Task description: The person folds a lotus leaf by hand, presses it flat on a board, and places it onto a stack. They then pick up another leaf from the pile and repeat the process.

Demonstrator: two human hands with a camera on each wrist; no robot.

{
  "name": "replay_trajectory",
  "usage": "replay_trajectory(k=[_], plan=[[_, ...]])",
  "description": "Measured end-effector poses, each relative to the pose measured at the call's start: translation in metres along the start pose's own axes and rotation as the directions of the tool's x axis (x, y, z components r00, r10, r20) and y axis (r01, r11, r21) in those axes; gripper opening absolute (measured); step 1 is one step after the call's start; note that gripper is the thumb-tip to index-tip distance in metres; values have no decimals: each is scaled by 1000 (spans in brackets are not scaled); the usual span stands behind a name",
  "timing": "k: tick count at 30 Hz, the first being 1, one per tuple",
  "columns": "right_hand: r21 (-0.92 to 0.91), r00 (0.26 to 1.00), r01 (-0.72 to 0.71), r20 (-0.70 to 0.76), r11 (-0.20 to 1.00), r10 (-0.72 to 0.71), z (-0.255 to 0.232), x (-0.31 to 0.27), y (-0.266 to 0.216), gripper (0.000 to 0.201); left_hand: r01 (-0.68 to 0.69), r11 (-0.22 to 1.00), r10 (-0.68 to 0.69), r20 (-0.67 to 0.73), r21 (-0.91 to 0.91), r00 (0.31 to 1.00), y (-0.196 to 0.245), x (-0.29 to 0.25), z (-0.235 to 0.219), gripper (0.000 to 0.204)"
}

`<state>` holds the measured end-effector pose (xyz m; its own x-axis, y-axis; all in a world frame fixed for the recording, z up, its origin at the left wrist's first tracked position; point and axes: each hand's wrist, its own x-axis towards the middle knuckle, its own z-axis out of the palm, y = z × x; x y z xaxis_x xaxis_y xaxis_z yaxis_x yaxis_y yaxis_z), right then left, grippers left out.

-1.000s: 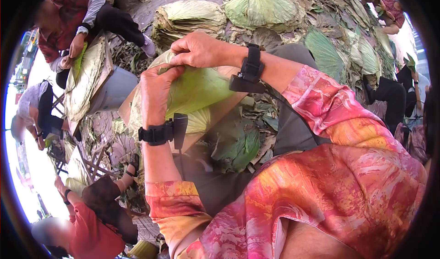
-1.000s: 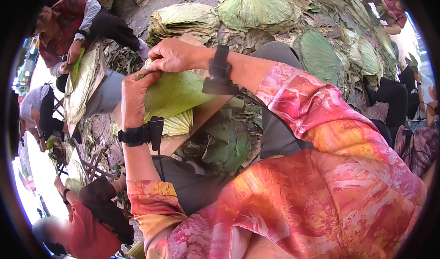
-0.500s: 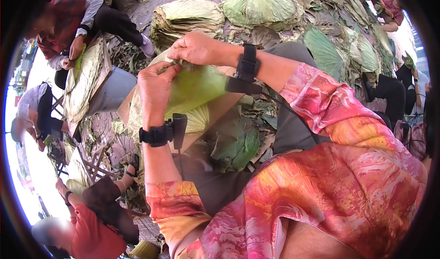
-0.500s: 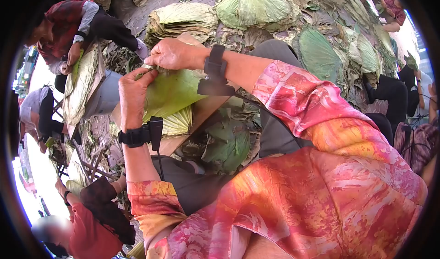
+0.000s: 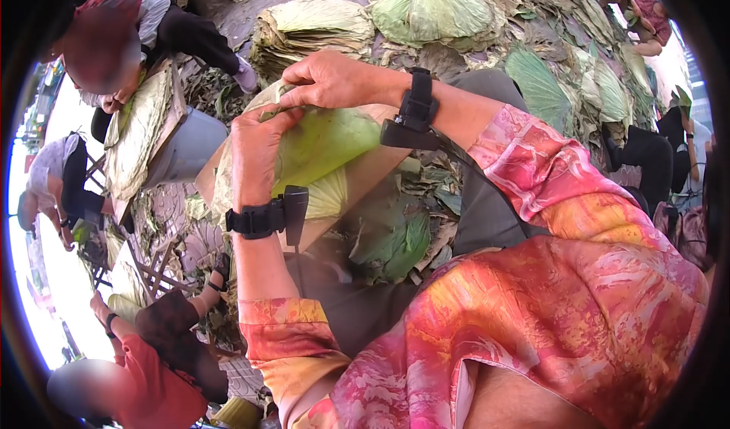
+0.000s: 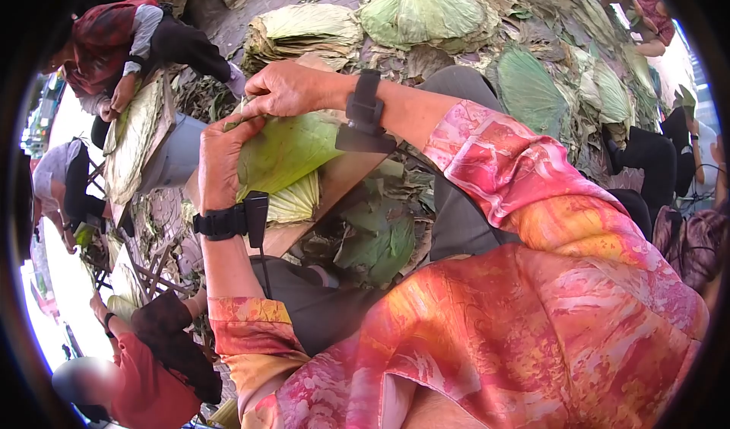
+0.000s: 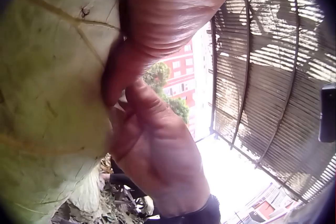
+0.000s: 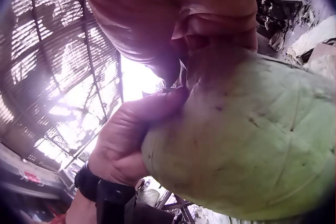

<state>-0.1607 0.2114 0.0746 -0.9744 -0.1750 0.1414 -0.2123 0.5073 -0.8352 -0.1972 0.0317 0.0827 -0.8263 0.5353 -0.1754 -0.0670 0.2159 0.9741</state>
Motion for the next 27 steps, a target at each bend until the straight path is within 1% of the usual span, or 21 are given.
replay_trajectory(k=[3, 6, 9, 12, 15, 19, 21, 22, 24, 27], plan=[[12, 992, 115, -63, 993, -114, 5, 1, 6, 17, 55, 998, -55, 38, 18, 998, 0, 2, -3, 19], [-77, 991, 96, -90, 992, -102, 5, 0, 1, 17, 20, 997, -20, -9, 72, 1000, 4, 0, 0, 18], [-43, 993, 33, -110, 999, -37, 8, 0, 0, 17, 0, 996, 3, -39, 94, 999, 0, 2, 2, 16], [46, 989, -80, -121, 996, 85, 12, 1, 2, 18, -61, 961, 79, -59, 270, 995, 1, 3, 5, 15], [185, 978, -192, -44, 964, 203, 7, 0, 1, 24, -115, 974, 125, -39, 197, 991, 0, 2, 5, 15], [174, 982, -158, 126, 972, 138, -5, 2, 9, 26, -67, 983, 72, -25, 169, 997, -2, 3, -2, 15], [235, 986, -152, 99, 960, 132, -3, 1, 9, 24, -45, 991, 49, -25, 129, 998, -1, 1, -4, 15], [265, 988, -148, 86, 953, 130, -2, 0, 7, 23, -19, 996, 19, 0, 83, 1000, 1, -1, -3, 15], [265, 989, -146, 57, 953, 135, 1, -3, 3, 21, 39, 999, -38, 55, -8, 998, 5, -5, 2, 16], [258, 991, -131, 27, 957, 128, 3, -2, 5, 19, 12, 1000, -12, 24, -3, 1000, -4, -1, 4, 15]])
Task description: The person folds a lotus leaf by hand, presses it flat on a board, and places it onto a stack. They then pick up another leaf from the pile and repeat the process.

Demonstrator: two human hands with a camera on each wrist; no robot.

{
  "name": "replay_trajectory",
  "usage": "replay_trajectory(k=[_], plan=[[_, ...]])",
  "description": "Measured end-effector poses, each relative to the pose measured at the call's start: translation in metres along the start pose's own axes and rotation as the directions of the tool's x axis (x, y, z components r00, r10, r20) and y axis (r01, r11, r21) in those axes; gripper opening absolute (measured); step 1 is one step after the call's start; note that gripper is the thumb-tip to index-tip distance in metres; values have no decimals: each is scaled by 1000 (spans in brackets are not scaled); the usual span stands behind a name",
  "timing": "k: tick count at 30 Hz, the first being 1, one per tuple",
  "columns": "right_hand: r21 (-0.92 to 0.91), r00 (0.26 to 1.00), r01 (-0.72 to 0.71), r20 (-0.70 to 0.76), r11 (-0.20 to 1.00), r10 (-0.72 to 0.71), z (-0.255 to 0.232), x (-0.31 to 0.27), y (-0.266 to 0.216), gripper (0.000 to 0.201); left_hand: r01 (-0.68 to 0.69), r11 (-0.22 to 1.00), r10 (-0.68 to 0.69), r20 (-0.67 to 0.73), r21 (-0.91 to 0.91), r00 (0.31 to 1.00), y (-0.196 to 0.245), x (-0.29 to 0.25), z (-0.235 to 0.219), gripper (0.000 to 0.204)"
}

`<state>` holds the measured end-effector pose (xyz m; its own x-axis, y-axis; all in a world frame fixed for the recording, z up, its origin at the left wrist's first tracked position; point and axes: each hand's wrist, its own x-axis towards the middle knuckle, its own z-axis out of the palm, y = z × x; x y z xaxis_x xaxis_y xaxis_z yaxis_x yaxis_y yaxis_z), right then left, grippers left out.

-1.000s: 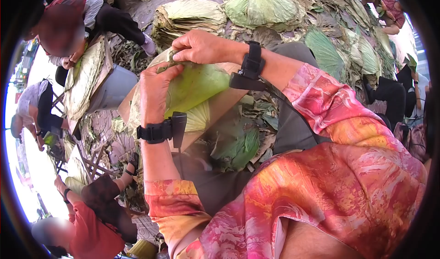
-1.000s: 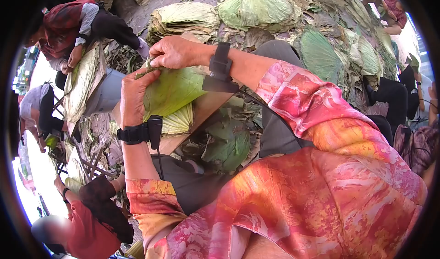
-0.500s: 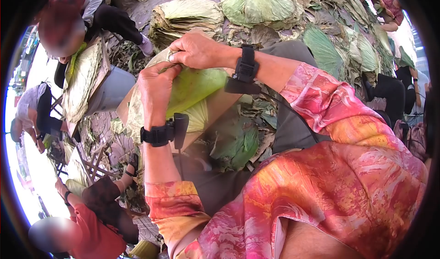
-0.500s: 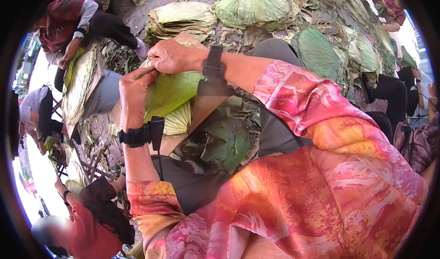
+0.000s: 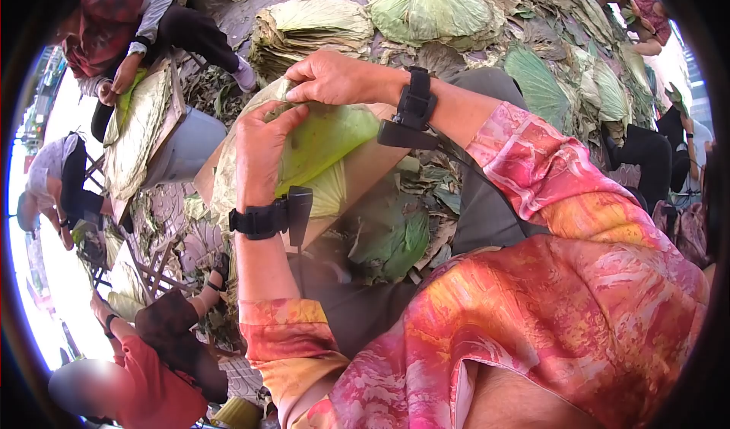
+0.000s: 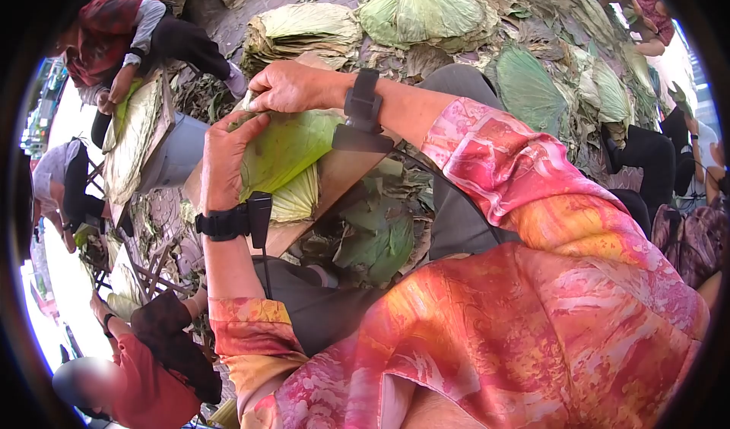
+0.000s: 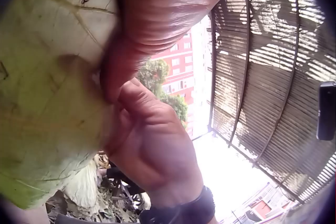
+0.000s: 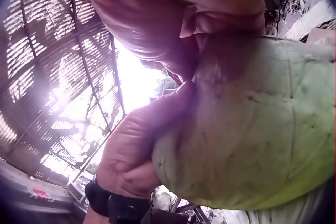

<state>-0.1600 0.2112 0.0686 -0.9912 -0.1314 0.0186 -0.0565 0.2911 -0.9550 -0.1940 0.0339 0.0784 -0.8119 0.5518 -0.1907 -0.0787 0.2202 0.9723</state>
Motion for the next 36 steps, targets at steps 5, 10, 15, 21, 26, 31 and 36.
replay_trajectory(k=[5, 10, 15, 21, 26, 31, 36], plan=[[-191, 994, 102, -7, 976, -105, -3, 2, 0, 21, 8, 1000, -8, -32, -1, 999, 7, -3, 6, 16], [-217, 982, 160, -62, 963, -177, 2, -2, -5, 22, -37, 996, 41, -55, 78, 998, 1, 2, 4, 18], [-290, 973, 157, -116, 944, -197, 4, 0, 0, 19, -38, 990, 48, -67, 137, 997, -1, 5, 3, 17], [-258, 993, 50, -95, 965, -77, 3, 7, 13, 19, -67, 991, 79, -94, 119, 992, 1, 3, 11, 15], [-159, 988, -87, 116, 983, 106, -18, 4, -2, 21, -6, 995, 8, -22, 100, 1000, 9, -2, 2, 12], [-82, 1000, 8, 14, 997, -7, -11, 2, 9, 16, 71, 987, -66, 35, -143, 997, 3, -1, 1, 13], [-61, 999, 22, -21, 998, -24, -8, 2, 8, 17, 58, 975, -51, 40, -214, 998, -1, 0, 9, 14]])
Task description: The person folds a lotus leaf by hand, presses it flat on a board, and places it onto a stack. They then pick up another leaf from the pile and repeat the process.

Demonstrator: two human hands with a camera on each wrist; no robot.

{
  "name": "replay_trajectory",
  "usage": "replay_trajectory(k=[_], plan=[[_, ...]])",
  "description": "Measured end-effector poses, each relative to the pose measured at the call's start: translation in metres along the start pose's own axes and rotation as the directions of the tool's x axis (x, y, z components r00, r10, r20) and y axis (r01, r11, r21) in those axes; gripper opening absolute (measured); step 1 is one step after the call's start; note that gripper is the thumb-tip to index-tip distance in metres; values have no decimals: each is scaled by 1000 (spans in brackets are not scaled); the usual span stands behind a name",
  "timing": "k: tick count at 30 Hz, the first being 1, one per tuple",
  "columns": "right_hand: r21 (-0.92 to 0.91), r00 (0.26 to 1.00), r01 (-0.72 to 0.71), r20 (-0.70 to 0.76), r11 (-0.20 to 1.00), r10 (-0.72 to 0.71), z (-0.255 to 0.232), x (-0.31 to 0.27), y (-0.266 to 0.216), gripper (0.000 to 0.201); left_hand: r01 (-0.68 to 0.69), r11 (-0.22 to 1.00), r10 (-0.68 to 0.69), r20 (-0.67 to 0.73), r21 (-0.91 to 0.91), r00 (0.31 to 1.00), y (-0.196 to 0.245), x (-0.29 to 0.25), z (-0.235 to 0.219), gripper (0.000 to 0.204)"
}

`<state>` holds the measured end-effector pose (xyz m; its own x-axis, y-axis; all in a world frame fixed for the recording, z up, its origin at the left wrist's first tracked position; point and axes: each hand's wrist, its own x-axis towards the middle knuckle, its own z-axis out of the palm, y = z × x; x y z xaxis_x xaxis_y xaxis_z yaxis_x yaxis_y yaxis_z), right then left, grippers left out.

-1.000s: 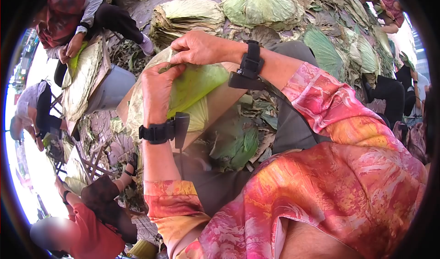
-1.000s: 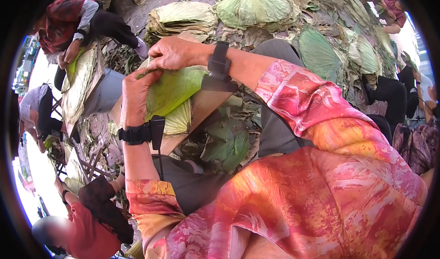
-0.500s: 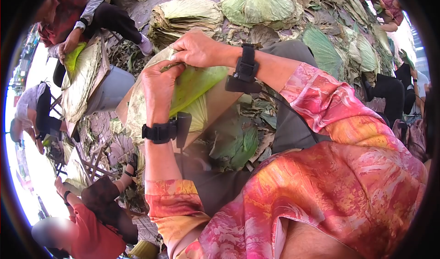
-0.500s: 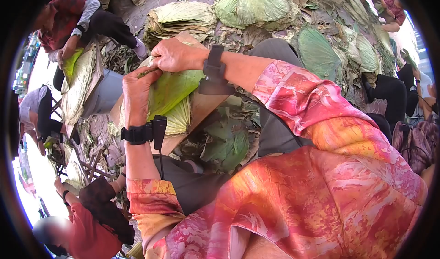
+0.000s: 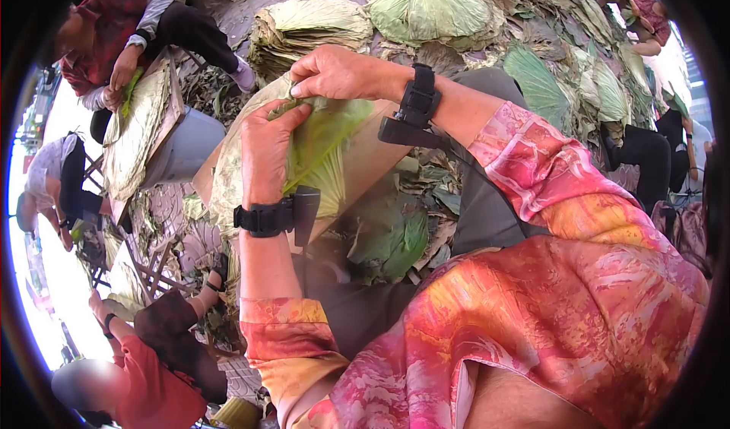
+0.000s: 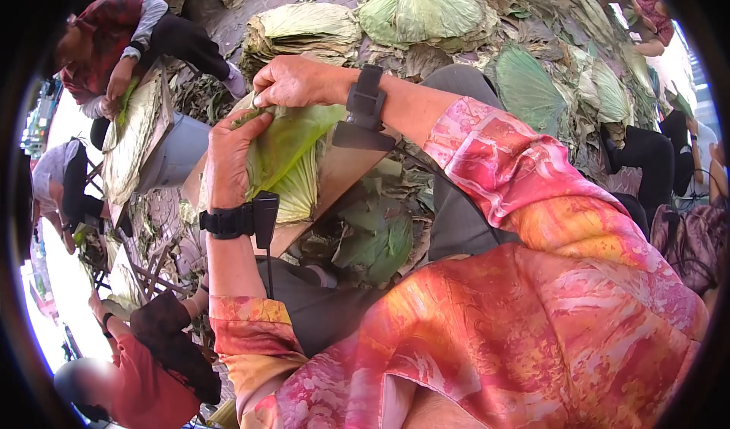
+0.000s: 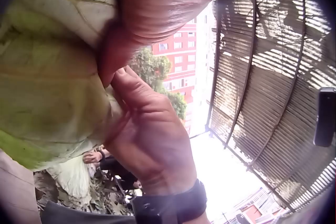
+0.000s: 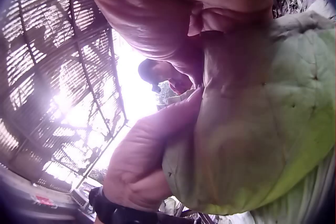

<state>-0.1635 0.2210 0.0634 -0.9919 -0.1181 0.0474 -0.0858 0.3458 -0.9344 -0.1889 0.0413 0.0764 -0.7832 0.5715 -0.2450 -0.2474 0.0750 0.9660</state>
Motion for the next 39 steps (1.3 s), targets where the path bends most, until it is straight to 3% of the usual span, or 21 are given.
replay_trajectory(k=[3, 6, 9, 15, 21, 24, 27, 33, 39], plan=[[-47, 1000, -28, 6, 998, 28, 0, -1, -6, 17, -13, 998, 14, -20, 68, 1000, 0, 1, -2, 15], [-149, 997, 67, 35, 986, -63, -2, -1, -7, 19, 23, 996, -22, -19, 86, 1000, 5, 0, -1, 17], [-140, 995, 93, -14, 986, -96, 1, -1, -6, 22, 36, 996, -33, -40, 87, 999, 8, -3, 2, 16], [-217, 988, 106, -85, 971, -127, 5, -2, -12, 23, -78, 988, 92, -105, 132, 990, 3, 1, 3, 13], [-264, 973, 110, -166, 958, -158, 14, 0, -1, 21, -197, 914, 252, -115, 356, 961, -2, 3, 4, 12], [-115, 988, 12, -153, 993, -30, 12, 0, 0, 20, -197, 924, 243, -105, 327, 964, -1, 4, 4, 12], [65, 996, -78, -42, 995, 80, 5, -2, -6, 20, -156, 946, 189, -93, 284, 978, -4, 9, -3, 13], [-178, 986, 147, -53, 973, -159, 6, -3, -3, 23, 2, 988, 3, -32, 153, 999, 7, -1, 1, 15], [-154, 982, 125, -125, 980, -145, 12, -4, -10, 25, -60, 979, 84, -116, 193, 990, 6, -1, 2, 16]])
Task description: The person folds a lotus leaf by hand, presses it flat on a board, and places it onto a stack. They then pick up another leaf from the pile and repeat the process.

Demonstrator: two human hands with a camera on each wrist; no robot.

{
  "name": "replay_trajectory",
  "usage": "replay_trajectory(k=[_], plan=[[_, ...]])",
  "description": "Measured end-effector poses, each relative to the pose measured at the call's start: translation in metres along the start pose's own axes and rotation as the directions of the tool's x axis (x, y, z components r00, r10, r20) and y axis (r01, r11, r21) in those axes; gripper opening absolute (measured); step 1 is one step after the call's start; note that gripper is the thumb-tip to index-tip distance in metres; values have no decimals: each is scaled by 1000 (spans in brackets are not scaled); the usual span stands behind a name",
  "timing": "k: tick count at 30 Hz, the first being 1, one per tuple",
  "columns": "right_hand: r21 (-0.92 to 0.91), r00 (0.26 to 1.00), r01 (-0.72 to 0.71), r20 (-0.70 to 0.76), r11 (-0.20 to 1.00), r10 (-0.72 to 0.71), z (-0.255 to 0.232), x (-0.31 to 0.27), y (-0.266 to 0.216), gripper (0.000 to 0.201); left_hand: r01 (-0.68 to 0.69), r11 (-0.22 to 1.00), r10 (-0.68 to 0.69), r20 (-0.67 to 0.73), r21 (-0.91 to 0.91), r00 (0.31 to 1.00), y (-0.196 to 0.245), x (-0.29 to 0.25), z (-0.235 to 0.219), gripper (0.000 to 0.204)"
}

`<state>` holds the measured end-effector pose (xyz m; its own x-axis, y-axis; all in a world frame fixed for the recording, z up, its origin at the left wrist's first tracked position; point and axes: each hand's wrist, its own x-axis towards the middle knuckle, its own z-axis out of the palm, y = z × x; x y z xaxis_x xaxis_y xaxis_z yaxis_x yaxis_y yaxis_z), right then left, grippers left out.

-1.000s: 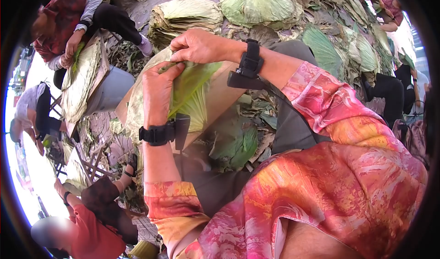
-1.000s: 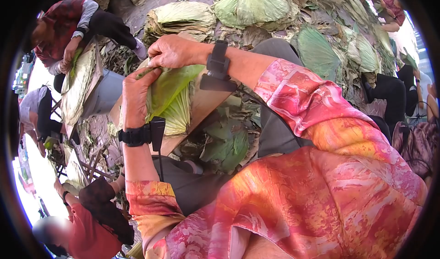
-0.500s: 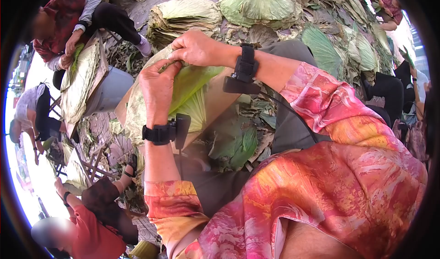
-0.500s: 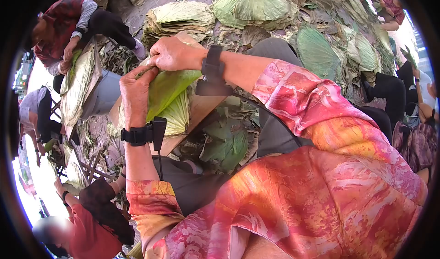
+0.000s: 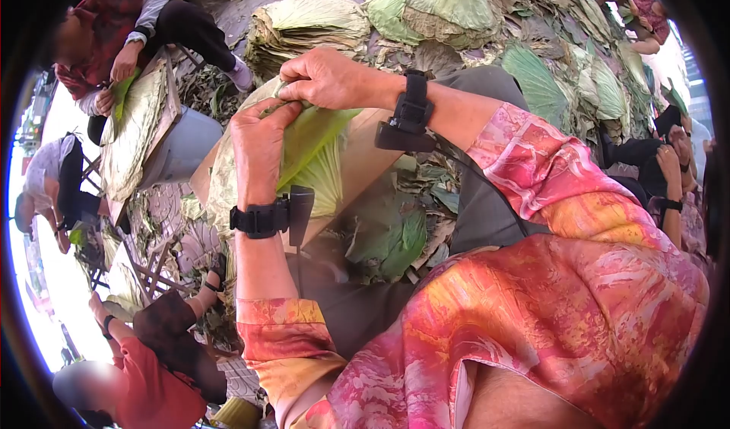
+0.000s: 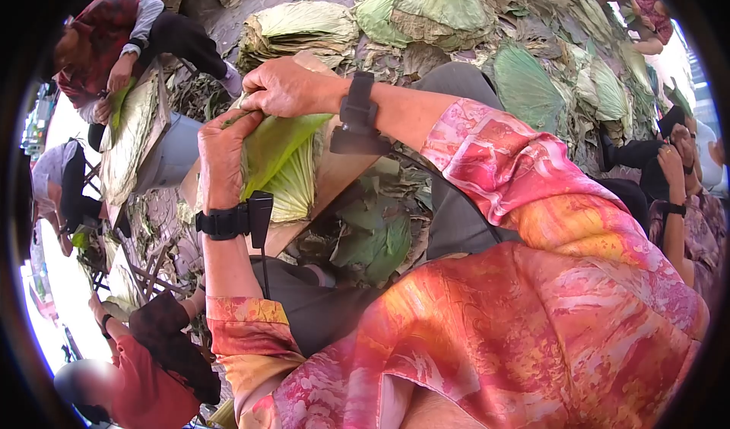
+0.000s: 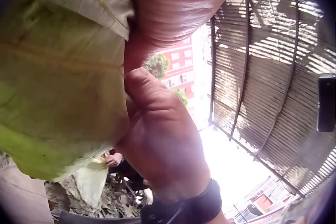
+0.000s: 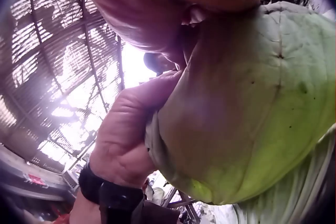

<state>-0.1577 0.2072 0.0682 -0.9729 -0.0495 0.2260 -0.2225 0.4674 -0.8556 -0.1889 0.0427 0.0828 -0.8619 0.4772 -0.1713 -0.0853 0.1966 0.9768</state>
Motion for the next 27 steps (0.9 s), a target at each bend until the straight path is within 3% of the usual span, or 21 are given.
replay_trajectory(k=[6, 9, 12, 15, 18, 21, 27], plan=[[23, 983, -174, 70, 985, 172, -2, 1, 3, 25, -138, 977, 136, 23, 160, 990, -2, 2, 0, 15], [266, 982, -182, 105, 947, 159, -1, 7, 26, 26, -84, 979, 80, 28, 186, 996, -2, 5, -4, 14], [327, 909, -398, 269, 857, 320, -18, 2, -2, 24, -55, 991, 50, 39, 122, 998, -5, 6, -7, 14], [266, 935, -292, 280, 919, 216, -18, 1, 2, 20, -34, 995, 29, 49, 91, 998, -9, 8, -12, 19], [241, 963, -211, 216, 947, 160, -14, 0, 6, 19, 117, 987, -104, 109, -112, 989, -3, 0, -6, 22], [225, 972, -192, 179, 955, 154, -10, 2, 9, 19, 103, 982, -71, 190, -159, 979, -7, 1, -3, 23], [25, 986, -42, 165, 999, 37, -14, 2, 6, 21, 112, 975, -83, 152, -192, 985, -7, 2, -1, 19]])
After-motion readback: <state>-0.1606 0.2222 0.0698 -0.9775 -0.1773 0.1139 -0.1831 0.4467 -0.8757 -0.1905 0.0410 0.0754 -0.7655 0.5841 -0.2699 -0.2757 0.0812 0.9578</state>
